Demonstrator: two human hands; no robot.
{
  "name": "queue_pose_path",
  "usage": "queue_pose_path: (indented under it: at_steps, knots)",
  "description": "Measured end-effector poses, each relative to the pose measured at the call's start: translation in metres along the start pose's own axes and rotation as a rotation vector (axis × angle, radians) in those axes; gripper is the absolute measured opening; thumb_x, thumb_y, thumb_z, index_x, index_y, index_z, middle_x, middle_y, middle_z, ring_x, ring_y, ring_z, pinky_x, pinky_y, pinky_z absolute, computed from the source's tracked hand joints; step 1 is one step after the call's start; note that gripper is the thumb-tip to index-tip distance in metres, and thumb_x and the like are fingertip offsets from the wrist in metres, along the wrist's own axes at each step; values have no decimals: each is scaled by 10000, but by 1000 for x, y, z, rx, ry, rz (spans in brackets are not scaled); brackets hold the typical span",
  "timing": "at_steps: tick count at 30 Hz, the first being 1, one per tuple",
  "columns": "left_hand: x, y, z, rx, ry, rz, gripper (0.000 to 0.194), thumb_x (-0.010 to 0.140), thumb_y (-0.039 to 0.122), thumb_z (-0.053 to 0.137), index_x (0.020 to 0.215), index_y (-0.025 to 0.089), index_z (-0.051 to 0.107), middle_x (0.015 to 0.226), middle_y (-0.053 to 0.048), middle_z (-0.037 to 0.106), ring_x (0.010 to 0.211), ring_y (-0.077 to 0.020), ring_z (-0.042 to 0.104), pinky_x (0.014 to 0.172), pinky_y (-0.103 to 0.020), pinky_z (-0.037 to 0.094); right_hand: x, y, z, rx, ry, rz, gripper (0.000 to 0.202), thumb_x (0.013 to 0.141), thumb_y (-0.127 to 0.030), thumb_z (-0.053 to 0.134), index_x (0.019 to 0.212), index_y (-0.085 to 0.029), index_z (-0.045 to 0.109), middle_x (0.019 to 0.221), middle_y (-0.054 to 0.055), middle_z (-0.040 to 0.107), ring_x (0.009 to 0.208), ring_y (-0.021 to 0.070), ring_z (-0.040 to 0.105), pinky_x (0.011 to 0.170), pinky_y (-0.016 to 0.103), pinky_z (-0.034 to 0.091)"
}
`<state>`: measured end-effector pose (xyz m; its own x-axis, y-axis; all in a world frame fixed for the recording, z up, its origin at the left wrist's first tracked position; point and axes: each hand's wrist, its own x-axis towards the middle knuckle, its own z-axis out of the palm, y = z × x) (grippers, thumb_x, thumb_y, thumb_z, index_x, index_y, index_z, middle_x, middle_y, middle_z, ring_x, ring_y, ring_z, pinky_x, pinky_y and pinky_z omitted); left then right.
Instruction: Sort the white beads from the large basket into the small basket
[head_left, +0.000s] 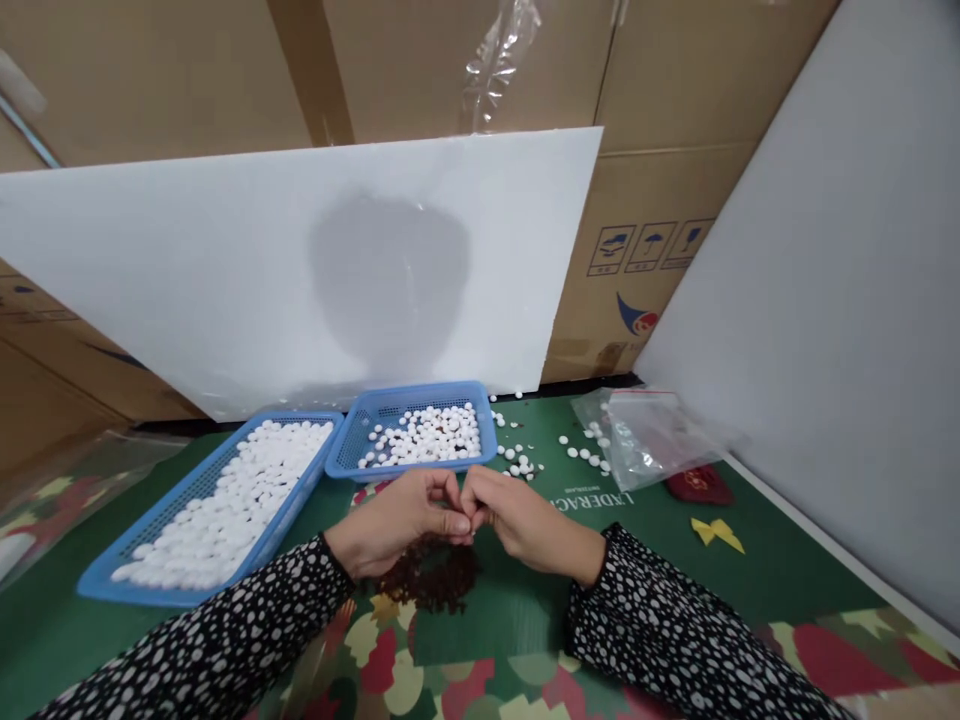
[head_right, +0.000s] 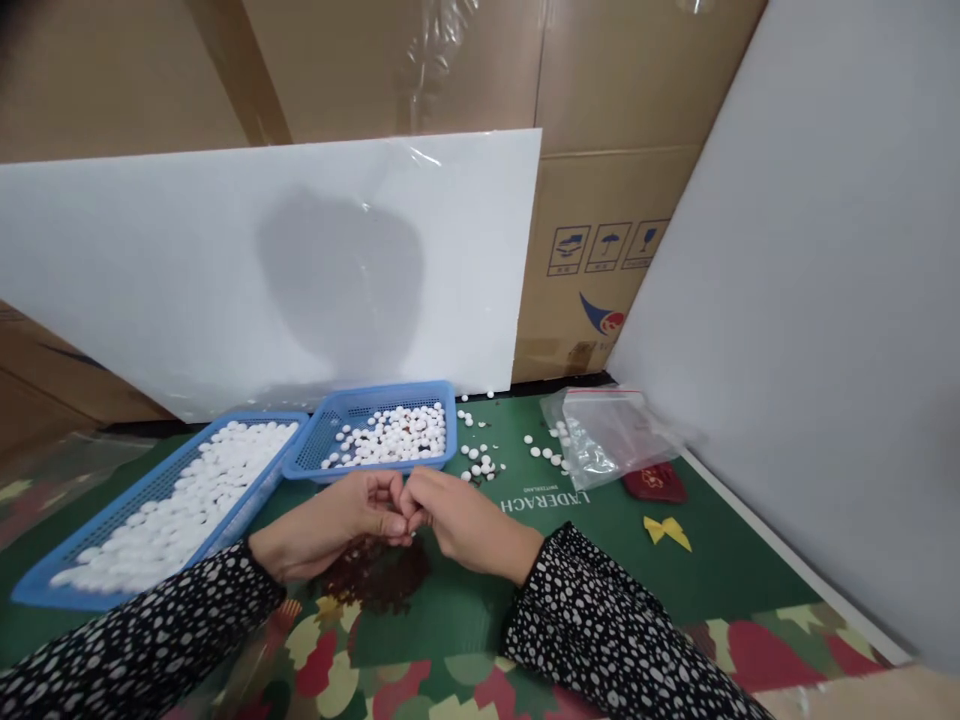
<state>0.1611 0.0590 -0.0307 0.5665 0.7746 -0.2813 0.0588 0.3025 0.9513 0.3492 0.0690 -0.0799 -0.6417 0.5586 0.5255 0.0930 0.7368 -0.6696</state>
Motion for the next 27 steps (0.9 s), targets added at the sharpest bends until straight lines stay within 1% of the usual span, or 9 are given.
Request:
queue_pose_path:
  at_steps: [5,8,12,15,17,19,21,22,27]
  knots:
    - [34,18,5,208,-21,69,160,684,143,733,724,145,578,756,-27,662,685,-134,595,695,-289,467,-10,2,-27,-81,68,40,228,817,10,358,836,-211,411,848,13,463,762,183,448,679,286,371]
    - [72,27,1,642,156,249,121,717,163,692,719,159,570,670,-20,647,656,-168,613,660,-305,485,-16,8,-49,-32,180,104,171,893,-61,362,827,-209,415,803,4,469,709,174,454,647,280,371]
    - [122,30,7,808,291,380,57,737,149,678,783,150,643,822,-95,700,828,-244,638,806,-375,467,-21,19,-68,192,381,167,170,989,-227,410,820,-216,403,805,7,556,637,155,515,612,276,424]
    - [131,29,14,894,315,429,181,794,137,616,960,145,688,939,-116,723,906,-258,642,874,-381,451,-23,27,-67,276,493,221,170,962,-309,525,836,-208,472,771,9,593,587,145,534,566,263,445]
    - [119,30,10,953,315,441,243,817,166,606,1046,150,685,1014,-117,720,952,-260,636,908,-373,442,-23,29,-61,293,526,277,172,935,-357,587,896,-194,553,771,23,620,609,158,567,576,275,475]
    - [94,34,-9,1019,326,438,284,824,204,613,1099,167,673,1135,-109,689,1071,-267,597,985,-362,396,-23,28,-52,307,531,333,209,914,-390,630,934,-182,615,793,42,646,660,180,609,628,305,514]
    - [61,43,-42,1110,365,383,324,859,217,565,1172,175,636,1244,-108,635,1173,-264,541,1038,-348,343,-23,23,-43,335,510,372,232,895,-408,663,938,-179,654,817,57,668,706,201,640,673,332,539]
    - [42,46,-62,1286,415,265,334,894,248,513,1212,203,605,1276,-87,612,1191,-247,528,1038,-333,341,-23,20,-39,351,490,387,239,889,-412,675,944,-180,667,826,64,677,721,209,651,687,341,546]
    - [-40,41,-159,1440,585,-161,281,807,179,555,1064,97,636,1081,-194,647,1045,-346,588,927,-438,404,-21,9,-17,374,397,418,297,883,-466,683,960,-180,693,816,78,697,708,231,670,679,360,557]
